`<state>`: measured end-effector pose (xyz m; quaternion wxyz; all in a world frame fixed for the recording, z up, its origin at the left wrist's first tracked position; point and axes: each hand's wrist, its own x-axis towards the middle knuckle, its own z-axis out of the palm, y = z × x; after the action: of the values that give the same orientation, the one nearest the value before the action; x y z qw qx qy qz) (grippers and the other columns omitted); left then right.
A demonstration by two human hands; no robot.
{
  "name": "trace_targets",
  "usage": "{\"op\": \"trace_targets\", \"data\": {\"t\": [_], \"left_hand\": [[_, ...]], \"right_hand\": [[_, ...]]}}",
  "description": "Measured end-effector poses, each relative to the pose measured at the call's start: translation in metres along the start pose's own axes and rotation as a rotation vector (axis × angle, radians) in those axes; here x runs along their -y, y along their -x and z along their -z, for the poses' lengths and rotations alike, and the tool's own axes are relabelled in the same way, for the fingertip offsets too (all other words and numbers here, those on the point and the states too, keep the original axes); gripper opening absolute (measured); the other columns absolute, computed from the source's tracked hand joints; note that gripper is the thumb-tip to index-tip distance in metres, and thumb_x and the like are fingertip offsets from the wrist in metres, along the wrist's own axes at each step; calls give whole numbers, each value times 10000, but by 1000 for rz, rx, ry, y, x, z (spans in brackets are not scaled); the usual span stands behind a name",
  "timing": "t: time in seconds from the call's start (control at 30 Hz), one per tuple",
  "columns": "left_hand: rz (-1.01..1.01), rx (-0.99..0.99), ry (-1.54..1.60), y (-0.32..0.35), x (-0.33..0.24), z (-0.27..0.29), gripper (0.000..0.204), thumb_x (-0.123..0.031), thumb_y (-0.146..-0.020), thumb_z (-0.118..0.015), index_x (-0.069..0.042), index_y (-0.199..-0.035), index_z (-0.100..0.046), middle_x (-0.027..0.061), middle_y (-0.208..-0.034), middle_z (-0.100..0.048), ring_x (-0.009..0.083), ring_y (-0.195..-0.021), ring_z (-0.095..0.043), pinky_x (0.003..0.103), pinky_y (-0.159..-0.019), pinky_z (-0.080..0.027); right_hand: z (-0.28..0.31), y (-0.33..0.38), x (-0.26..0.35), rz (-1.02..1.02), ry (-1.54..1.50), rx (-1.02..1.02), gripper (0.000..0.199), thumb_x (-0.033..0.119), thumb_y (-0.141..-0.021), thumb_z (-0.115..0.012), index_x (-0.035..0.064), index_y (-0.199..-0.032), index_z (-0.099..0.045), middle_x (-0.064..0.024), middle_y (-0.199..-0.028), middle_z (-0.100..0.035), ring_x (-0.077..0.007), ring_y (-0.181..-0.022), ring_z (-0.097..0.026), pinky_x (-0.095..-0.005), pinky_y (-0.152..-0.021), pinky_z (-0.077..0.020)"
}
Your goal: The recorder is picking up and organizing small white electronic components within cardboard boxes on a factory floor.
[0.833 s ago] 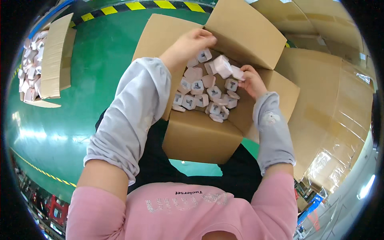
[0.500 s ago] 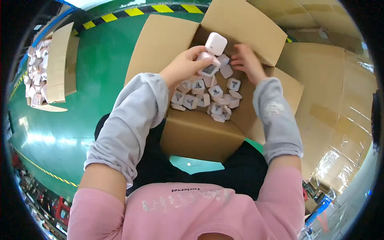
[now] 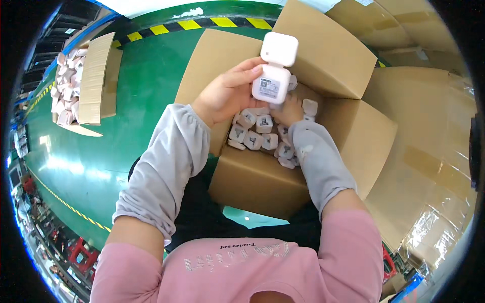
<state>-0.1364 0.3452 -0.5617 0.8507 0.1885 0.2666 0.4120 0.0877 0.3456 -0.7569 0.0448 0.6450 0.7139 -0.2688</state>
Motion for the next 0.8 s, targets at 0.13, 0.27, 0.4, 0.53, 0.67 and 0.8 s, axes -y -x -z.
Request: {"op": "trace_targets", "data": {"t": [0.13,0.27,0.4,0.53,0.67,0.8], "left_hand": [[-74,-98,-18,12,-7,13,459,-316,-917,-442,-91,-1306,-347,63,-1225,-484,191,-1045,-508,346,-777,-441],[-149,-71,8,3,-11,18,406,-303,-927,-428,-98,-1274,-378,64,-1188,-505,194,-1029,-513,339,-771,-442],[-177,-95,83,-7,-10,16,387,-288,-922,-454,-106,-1258,-390,54,-1151,-523,181,-1011,-524,350,-784,-438],[-187,-137,81,7,-9,27,397,-294,-908,-488,-120,-1250,-387,38,-1123,-534,169,-1015,-524,366,-808,-428],[-162,-173,32,7,-13,23,387,-308,-900,-500,-133,-1231,-400,33,-1119,-534,167,-1018,-520,364,-814,-419],[-148,-262,-51,10,-15,23,391,-292,-922,-465,-119,-1266,-397,40,-1139,-537,155,-1007,-534,337,-788,-444]], "right_hand": [[-9,4,40,-66,-79,-77,927,305,-568,-771,329,-1354,-279,-264,-1381,-178,-488,-1215,-284,-568,-931,-364],[-14,-24,1,18,-101,-45,793,212,-592,-728,298,-1306,-393,-295,-1313,-285,-484,-1149,-373,-508,-922,-400],[4,-40,-35,216,-160,39,668,174,-689,-634,191,-1312,-395,-192,-1014,-541,-341,-1017,-535,-438,-839,-450],[70,-7,-5,-169,-1026,666,526,221,-744,-586,125,-1242,-446,-129,-1023,-569,-256,-881,-594,-338,-663,-487],[127,19,-2,-91,-1589,977,552,327,-730,-523,76,-1216,-444,-208,-1080,-564,-270,-862,-595,-330,-642,-493],[150,27,4,-15,-1685,1006,646,367,-706,-526,79,-1271,-407,-271,-1103,-541,-276,-819,-598,-338,-620,-488]]}}
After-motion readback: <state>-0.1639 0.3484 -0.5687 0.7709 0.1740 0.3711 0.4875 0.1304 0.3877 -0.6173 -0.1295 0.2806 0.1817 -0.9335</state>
